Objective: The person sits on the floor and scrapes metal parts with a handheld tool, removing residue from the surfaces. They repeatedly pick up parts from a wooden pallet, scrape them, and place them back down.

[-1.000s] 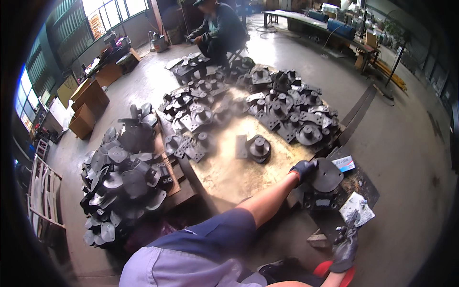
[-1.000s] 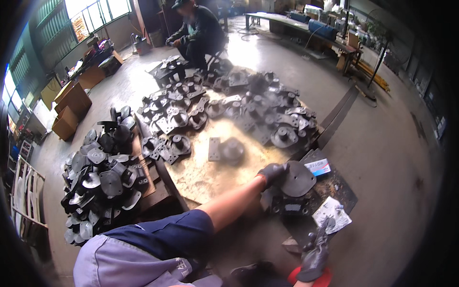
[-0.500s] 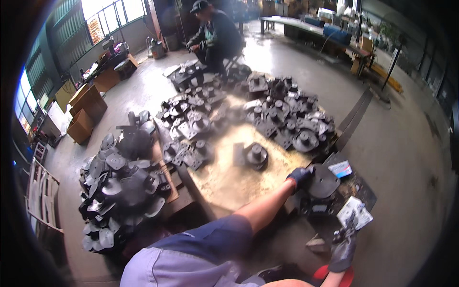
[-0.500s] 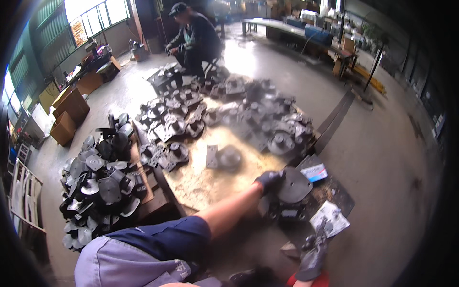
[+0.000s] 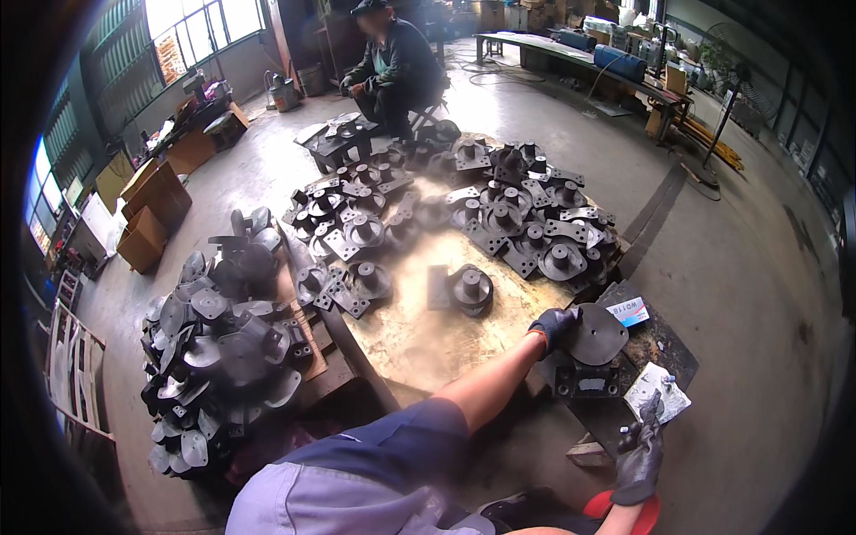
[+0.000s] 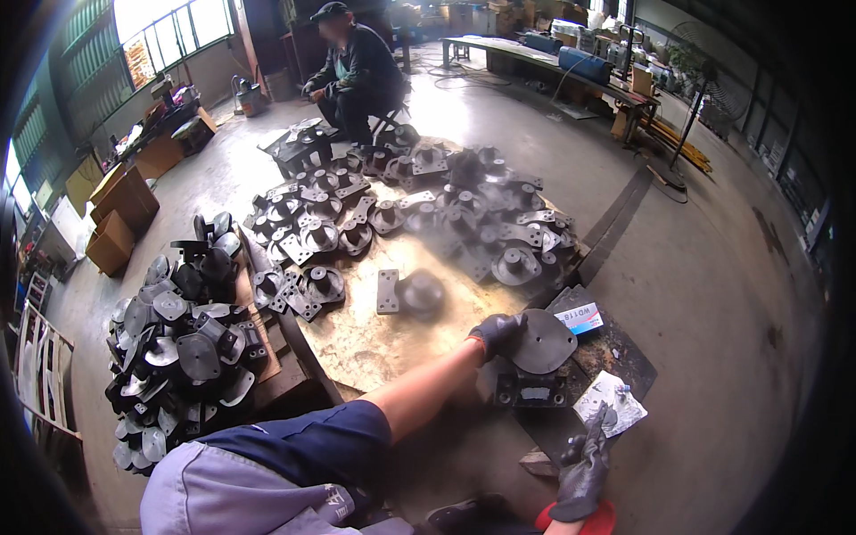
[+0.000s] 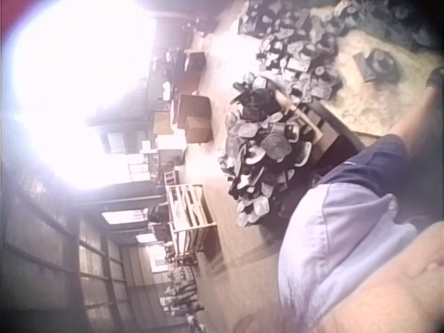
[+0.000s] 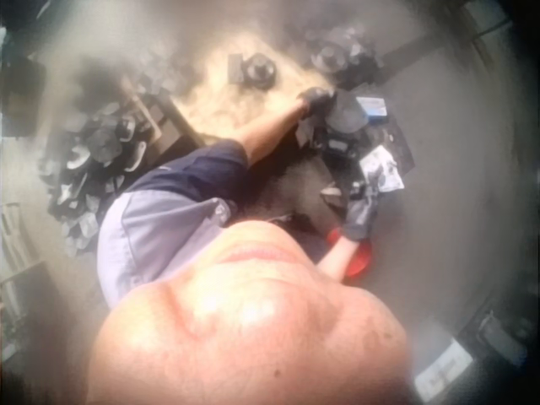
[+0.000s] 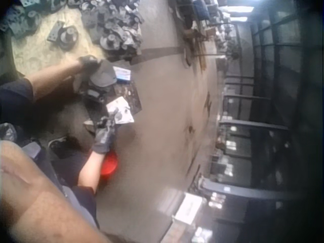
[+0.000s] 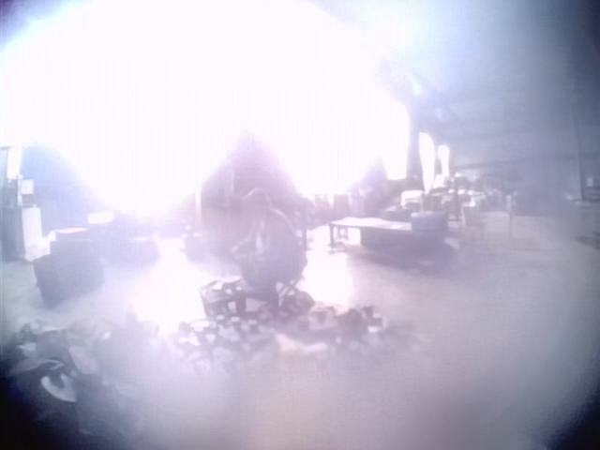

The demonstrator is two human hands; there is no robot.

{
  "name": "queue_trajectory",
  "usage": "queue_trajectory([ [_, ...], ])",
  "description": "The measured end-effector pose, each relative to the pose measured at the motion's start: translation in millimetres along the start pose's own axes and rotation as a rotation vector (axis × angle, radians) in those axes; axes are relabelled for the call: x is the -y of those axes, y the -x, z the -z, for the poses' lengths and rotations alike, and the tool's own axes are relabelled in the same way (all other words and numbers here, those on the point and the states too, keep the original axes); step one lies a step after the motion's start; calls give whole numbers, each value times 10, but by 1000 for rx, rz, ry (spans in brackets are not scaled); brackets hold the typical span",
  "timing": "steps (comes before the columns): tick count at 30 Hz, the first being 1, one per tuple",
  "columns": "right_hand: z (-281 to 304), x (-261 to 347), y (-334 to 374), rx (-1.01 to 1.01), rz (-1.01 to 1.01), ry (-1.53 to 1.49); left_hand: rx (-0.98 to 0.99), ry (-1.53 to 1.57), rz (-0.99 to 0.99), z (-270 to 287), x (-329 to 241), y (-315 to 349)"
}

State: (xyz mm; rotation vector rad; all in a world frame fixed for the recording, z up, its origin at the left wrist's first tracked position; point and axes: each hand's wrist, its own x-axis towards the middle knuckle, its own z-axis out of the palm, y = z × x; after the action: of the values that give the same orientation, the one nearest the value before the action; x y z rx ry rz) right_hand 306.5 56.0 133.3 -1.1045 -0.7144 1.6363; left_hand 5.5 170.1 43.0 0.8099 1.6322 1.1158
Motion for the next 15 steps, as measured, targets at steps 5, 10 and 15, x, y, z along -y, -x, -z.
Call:
queue_trajectory([
  [5,47,-35,20,20,10,-8,19,-21,-162,0,146,-61],
  [10,-19,-58,42,38,50,-16,-220,-625,-373,1,196,-302],
  [15,-103,-215,-92,96,44,37,-646,-2023,-971,9,514,-579],
])
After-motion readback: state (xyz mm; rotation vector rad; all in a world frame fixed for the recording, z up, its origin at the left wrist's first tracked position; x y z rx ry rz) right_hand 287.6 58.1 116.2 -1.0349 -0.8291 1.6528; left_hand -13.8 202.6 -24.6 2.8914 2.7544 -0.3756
